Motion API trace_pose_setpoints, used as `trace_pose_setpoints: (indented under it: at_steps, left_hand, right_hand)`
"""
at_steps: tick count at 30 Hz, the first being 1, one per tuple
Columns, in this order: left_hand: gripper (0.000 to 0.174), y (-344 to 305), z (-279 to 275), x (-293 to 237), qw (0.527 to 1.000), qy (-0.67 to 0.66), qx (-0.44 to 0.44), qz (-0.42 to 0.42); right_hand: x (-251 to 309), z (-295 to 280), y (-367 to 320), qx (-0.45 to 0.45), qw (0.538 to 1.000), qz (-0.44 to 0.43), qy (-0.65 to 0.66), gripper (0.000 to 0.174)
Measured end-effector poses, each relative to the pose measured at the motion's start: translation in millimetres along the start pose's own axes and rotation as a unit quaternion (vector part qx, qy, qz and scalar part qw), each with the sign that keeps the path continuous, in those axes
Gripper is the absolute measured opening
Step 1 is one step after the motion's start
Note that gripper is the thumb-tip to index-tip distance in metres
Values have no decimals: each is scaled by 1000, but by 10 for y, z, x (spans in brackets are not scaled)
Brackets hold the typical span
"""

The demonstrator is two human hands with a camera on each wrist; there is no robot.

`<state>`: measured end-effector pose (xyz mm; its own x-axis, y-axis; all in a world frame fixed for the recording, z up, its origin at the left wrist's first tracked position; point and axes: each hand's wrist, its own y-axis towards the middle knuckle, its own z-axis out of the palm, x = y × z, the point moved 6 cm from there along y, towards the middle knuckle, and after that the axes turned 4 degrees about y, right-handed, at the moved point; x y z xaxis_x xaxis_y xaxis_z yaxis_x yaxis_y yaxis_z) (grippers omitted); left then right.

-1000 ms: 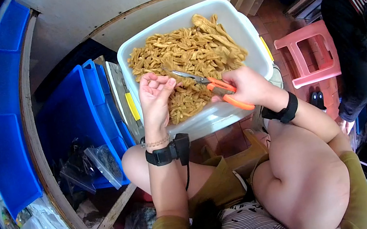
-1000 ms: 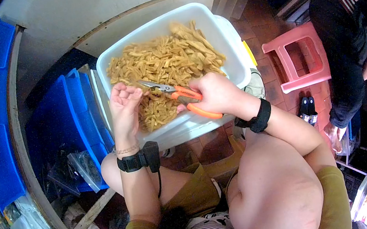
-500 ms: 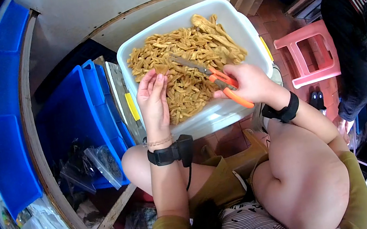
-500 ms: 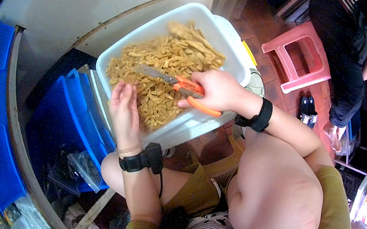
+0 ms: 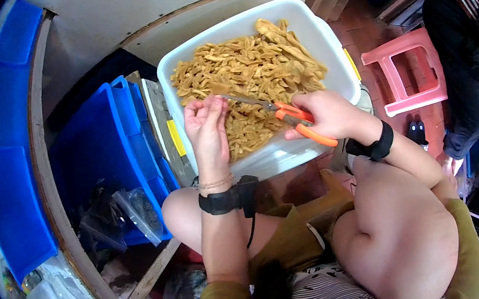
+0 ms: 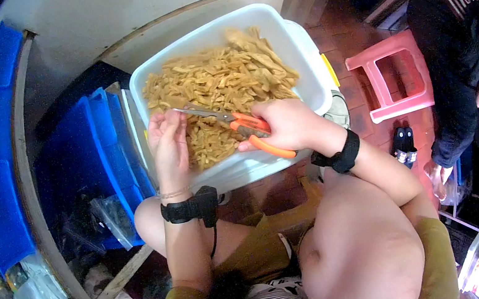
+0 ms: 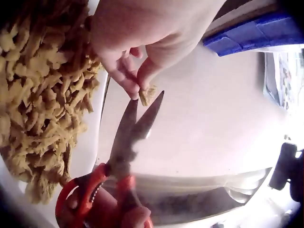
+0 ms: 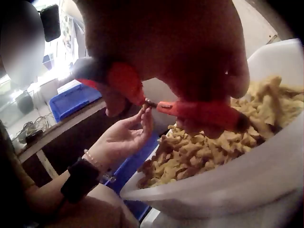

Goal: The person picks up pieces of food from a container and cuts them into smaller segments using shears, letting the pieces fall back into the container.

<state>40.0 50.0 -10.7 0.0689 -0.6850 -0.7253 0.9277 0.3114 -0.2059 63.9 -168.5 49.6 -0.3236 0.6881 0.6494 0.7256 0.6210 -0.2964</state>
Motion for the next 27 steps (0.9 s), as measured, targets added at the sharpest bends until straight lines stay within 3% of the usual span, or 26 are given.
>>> trace_pose_setpoints:
  at_steps: [4, 6, 12, 22, 27]
  left_hand:
    - [33, 0, 85, 20, 996, 68, 48, 15]
    - [35, 2, 115, 14, 992, 112, 59, 31]
    - [35, -11, 159, 52, 989, 115, 90, 30]
    - [31, 18, 84, 33, 992, 111, 56, 25]
    - [29, 60, -25, 118, 998, 53, 16, -28]
  right_hand:
    - [-4, 14, 18, 13, 1000, 24, -15, 64]
    - [-7, 22, 9, -3, 1000, 8, 9, 59]
    - [5, 75, 30, -24, 1000, -2, 15, 58]
    - [-25, 97, 48, -13, 998, 47, 43, 61]
    - [-23, 67, 67, -80, 995, 4, 53, 56]
